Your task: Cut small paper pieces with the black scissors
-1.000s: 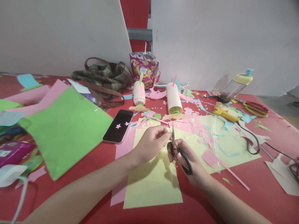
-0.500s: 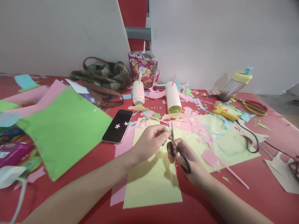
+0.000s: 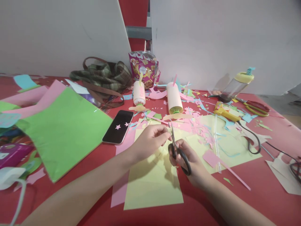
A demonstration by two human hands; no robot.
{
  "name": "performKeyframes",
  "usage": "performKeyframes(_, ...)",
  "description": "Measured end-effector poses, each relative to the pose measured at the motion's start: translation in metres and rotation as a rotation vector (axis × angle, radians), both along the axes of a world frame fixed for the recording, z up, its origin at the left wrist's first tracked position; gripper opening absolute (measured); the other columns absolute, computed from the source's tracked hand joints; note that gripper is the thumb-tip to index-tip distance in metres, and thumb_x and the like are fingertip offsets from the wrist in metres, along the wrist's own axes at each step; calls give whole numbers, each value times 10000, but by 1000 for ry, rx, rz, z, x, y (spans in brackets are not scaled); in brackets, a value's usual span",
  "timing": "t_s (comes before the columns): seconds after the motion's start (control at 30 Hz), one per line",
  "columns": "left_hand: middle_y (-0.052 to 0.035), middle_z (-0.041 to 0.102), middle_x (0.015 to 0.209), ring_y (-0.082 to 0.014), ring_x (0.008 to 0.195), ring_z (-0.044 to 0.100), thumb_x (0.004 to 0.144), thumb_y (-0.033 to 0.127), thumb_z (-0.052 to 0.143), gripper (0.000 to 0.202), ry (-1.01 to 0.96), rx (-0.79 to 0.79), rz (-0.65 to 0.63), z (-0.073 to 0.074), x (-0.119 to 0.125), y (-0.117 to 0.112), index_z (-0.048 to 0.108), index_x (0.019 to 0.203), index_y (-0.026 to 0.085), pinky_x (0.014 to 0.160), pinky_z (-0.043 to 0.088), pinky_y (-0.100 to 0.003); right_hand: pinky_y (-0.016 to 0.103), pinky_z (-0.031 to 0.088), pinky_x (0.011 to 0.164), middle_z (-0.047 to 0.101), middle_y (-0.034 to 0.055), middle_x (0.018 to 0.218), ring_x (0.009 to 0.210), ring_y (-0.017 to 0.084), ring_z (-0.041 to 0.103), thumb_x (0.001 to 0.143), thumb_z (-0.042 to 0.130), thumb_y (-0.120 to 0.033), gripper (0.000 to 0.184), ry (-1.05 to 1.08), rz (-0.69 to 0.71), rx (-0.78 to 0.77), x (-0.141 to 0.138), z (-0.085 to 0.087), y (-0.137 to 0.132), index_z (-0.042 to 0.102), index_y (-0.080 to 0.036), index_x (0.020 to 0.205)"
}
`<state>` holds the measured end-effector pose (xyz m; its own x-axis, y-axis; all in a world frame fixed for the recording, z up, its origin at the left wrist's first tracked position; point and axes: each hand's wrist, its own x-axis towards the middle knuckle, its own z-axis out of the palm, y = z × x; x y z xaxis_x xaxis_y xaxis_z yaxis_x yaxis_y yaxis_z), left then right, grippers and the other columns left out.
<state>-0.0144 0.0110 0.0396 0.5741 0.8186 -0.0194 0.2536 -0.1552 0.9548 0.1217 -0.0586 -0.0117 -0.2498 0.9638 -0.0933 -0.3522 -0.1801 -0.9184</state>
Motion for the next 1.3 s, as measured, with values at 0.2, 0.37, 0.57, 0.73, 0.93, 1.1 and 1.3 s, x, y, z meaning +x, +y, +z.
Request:
performKeyframes(0.2, 40, 392, 518, -79, 519, 405, 731, 200, 361, 214, 39, 8, -24, 2, -3, 2, 453, 545, 147, 515, 317, -213, 211, 226, 442, 395, -19, 706, 488, 68, 289, 705, 538, -379, 240, -2, 4, -14, 0, 0, -1, 372, -215, 759)
performKeyframes(0.37, 40, 390, 512, -81, 527, 406, 716, 187, 373, 185, 86, 15, -49, 5, -6, 5, 481, 571, 149, 515, 321, -208, 211, 236, 440, 413, -16, 694, 502, 76, 330, 697, 551, -368, 249, 4, 8, -32, 0, 2, -1, 368, -213, 764)
performKeyframes(0.57, 42, 401, 516, -78, 531, 397, 714, 202, 381, 182, 125, 40, -91, 8, -10, 9, 489, 575, 152, 517, 308, -204, 210, 258, 448, 420, -31, 650, 494, 73, 350, 697, 559, -354, 246, 13, 30, -30, 0, 1, 0, 367, -212, 758)
performKeyframes(0.73, 40, 414, 532, -80, 542, 405, 724, 201, 382, 185, 171, 24, -148, 12, -13, 12, 472, 569, 153, 528, 305, -207, 206, 268, 436, 437, -32, 656, 473, 66, 365, 690, 564, -357, 253, -11, 54, -37, -1, 3, -1, 361, -214, 738)
performKeyframes(0.93, 33, 432, 541, -82, 534, 407, 708, 200, 399, 177, 188, -34, -219, 16, -19, 16, 444, 544, 149, 512, 301, -207, 199, 269, 419, 430, -37, 636, 460, 62, 357, 673, 573, -378, 283, -31, 72, -42, -2, 7, -1, 349, -210, 712)
performKeyframes(1.1, 34, 438, 547, -80, 536, 406, 694, 214, 423, 167, 197, -57, -263, 15, -23, 22, 476, 549, 149, 515, 304, -200, 196, 265, 404, 402, -61, 571, 429, 59, 357, 683, 565, -372, 274, -21, 100, -42, -3, 5, -1, 343, -212, 704)
performKeyframes(1.3, 28, 414, 522, -82, 524, 388, 707, 255, 410, 208, 230, -48, -324, 13, -26, 26, 504, 559, 144, 509, 297, -204, 188, 255, 392, 399, -76, 521, 406, 52, 355, 699, 557, -343, 265, -58, 117, -40, -3, 7, -1, 330, -208, 679)
